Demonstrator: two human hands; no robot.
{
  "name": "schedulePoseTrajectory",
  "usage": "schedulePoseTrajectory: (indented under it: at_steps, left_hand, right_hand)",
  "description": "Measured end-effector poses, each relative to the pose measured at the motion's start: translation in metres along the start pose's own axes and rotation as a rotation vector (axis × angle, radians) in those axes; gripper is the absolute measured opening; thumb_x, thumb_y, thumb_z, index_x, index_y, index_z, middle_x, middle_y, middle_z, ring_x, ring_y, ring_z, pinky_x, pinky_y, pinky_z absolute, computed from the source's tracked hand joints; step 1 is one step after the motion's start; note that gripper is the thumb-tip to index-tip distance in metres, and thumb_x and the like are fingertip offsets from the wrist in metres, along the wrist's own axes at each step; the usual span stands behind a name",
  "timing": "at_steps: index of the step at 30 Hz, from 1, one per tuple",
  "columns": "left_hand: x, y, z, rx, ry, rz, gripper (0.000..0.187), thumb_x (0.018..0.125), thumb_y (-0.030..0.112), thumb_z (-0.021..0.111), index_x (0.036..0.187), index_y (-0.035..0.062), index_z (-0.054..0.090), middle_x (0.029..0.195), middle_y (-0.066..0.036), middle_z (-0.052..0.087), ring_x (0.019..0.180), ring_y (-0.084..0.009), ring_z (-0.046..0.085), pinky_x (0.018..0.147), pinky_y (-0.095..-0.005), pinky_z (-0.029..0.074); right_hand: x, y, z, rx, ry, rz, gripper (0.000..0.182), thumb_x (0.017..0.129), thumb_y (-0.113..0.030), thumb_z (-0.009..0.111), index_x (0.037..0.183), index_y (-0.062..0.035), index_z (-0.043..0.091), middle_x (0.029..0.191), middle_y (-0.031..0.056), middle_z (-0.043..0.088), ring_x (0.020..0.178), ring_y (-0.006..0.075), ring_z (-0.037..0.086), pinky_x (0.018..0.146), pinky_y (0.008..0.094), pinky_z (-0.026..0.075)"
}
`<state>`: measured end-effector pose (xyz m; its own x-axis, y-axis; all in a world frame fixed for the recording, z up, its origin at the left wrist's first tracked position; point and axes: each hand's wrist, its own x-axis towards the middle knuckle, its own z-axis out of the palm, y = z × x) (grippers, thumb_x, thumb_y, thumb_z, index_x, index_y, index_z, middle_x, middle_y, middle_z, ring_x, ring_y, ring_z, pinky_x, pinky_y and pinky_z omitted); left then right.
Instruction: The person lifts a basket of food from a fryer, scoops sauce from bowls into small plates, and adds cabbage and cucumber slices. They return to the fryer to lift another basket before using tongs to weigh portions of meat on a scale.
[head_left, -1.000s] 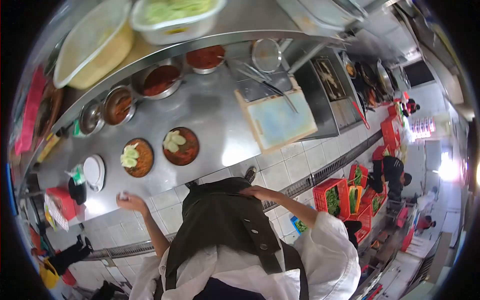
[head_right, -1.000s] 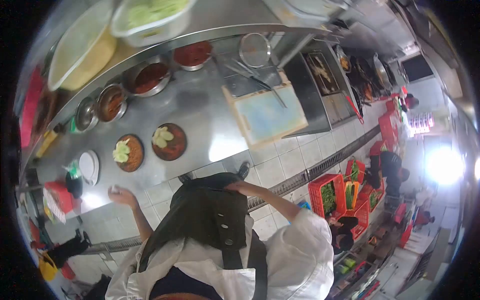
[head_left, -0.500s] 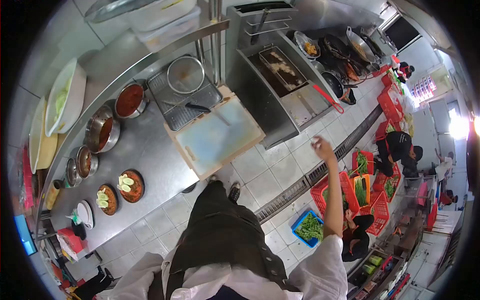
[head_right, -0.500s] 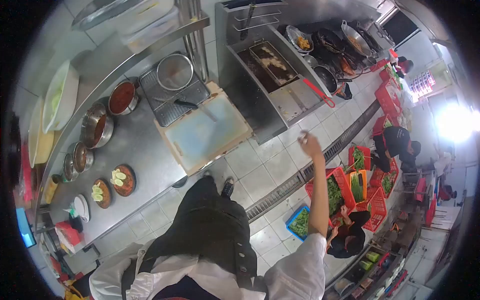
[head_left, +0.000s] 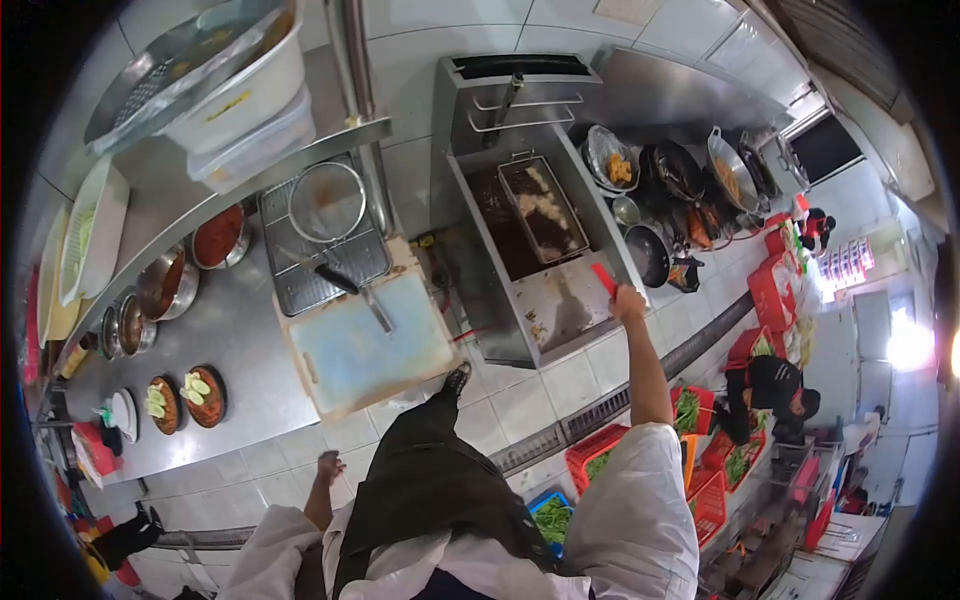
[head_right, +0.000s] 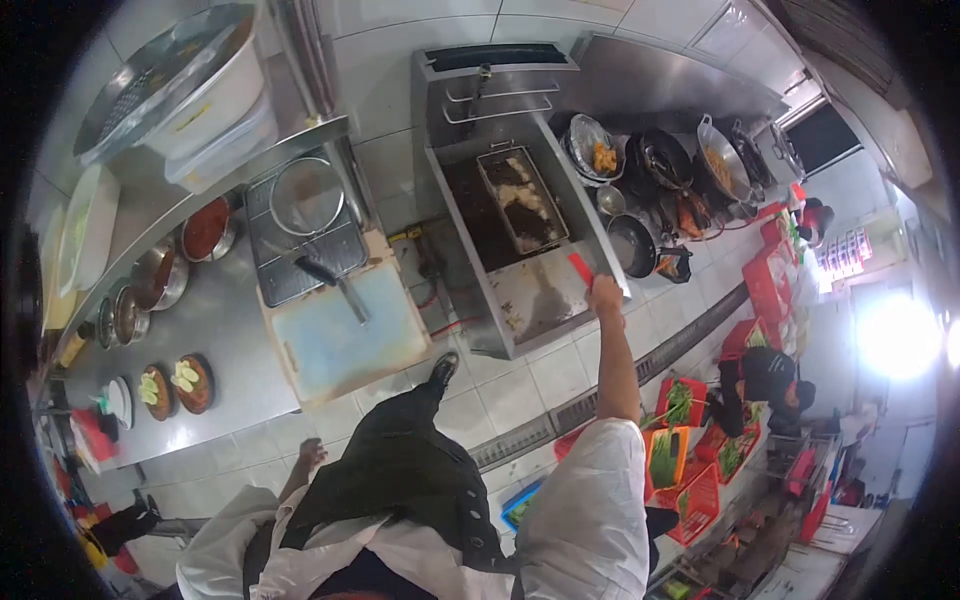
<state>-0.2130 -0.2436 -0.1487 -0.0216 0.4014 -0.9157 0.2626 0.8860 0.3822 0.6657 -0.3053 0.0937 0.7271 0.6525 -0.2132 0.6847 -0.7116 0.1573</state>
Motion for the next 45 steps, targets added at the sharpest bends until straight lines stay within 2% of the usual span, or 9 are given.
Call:
schedulePoseTrajectory:
  at_steps: [3,7,12,17,22,31,37,42,45]
  left_hand:
    - [-0.002,-0.031,0.067,0.215,-0.108,-0.269,0.033,0.093,0.035,0.058,0.118,0.0134,0.060,0.100,-0.007,0.062,0.075,-0.0216,0.066,0.060,-0.0379,0.051]
    - [0.002,0.015,0.164,0.623,-0.551,-0.024,0.033,0.089,0.027,0.062,0.117,0.0099,0.062,0.103,-0.007,0.065,0.079,-0.0194,0.064,0.064,-0.0389,0.053]
    - [0.031,0.077,0.261,0.712,-0.889,1.099,0.033,0.084,0.018,0.067,0.115,0.0056,0.064,0.107,-0.007,0.068,0.083,-0.0166,0.063,0.070,-0.0400,0.054]
    - [-0.016,0.056,0.299,0.674,-0.689,0.264,0.037,0.087,0.019,0.067,0.121,0.0046,0.062,0.110,-0.009,0.067,0.089,-0.0188,0.064,0.076,-0.0419,0.054]
    - [-0.108,-0.032,0.341,0.287,-0.203,0.019,0.033,0.091,0.024,0.066,0.118,0.0052,0.065,0.098,-0.007,0.071,0.087,-0.0148,0.065,0.082,-0.0354,0.053]
    - [-0.146,-0.158,0.328,0.587,-0.071,0.131,0.031,0.091,0.023,0.066,0.117,0.0061,0.065,0.098,-0.005,0.071,0.087,-0.0146,0.064,0.083,-0.0340,0.052]
    - [-0.126,-0.143,0.340,0.729,-0.073,0.399,0.029,0.092,0.022,0.065,0.116,0.0067,0.065,0.098,-0.004,0.071,0.088,-0.0145,0.064,0.084,-0.0330,0.052]
    - [-0.132,-0.147,0.340,0.200,-0.066,0.626,0.022,0.095,0.019,0.060,0.112,0.0063,0.066,0.080,0.000,0.064,0.061,-0.0061,0.054,0.053,-0.0239,0.046]
    - [-0.125,-0.184,0.342,-0.023,0.011,0.580,0.024,0.096,0.021,0.056,0.109,0.0043,0.068,0.090,-0.005,0.069,0.079,-0.0118,0.061,0.071,-0.0269,0.051]
  right_hand:
    - [0.014,0.011,-0.037,0.253,0.103,-0.054,0.033,0.072,-0.023,0.067,0.094,0.0006,0.067,0.091,0.0252,0.069,0.091,0.0417,0.067,0.080,0.0463,0.055]
    - [-0.018,0.025,-0.121,0.369,0.117,-0.074,0.026,0.071,-0.018,0.064,0.085,0.0032,0.067,0.082,0.0283,0.066,0.086,0.0426,0.067,0.076,0.0486,0.053]
    - [-0.081,0.057,-0.129,0.456,0.223,-0.143,0.021,0.075,-0.017,0.063,0.088,-0.0013,0.068,0.081,0.0258,0.067,0.084,0.0432,0.066,0.074,0.0526,0.051]
    - [-0.177,0.077,-0.061,0.456,0.294,-0.034,0.016,0.076,-0.013,0.065,0.089,-0.0033,0.065,0.074,0.0204,0.067,0.072,0.0421,0.065,0.068,0.0524,0.051]
    - [-0.232,0.102,0.027,0.579,0.168,0.111,0.017,0.078,-0.014,0.066,0.087,-0.0016,0.061,0.066,0.0207,0.063,0.065,0.0405,0.065,0.060,0.0495,0.050]
    - [-0.224,0.102,0.226,1.031,0.097,-0.041,0.010,0.077,-0.007,0.062,0.073,0.0012,0.057,0.059,0.0171,0.057,0.053,0.0288,0.056,0.055,0.0420,0.044]
    - [-0.205,0.084,0.191,1.204,0.200,-0.060,0.006,0.072,-0.003,0.062,0.072,0.0008,0.057,0.061,0.0165,0.058,0.055,0.0277,0.056,0.057,0.0405,0.044]
    - [-0.189,0.113,0.092,0.902,0.191,-0.042,0.014,0.074,-0.011,0.063,0.082,-0.0005,0.064,0.073,0.0246,0.064,0.071,0.0423,0.064,0.067,0.0482,0.049]
    - [-0.179,0.127,0.034,0.841,0.188,-0.049,0.014,0.073,-0.012,0.064,0.076,0.0009,0.063,0.070,0.0245,0.062,0.070,0.0417,0.064,0.065,0.0485,0.048]
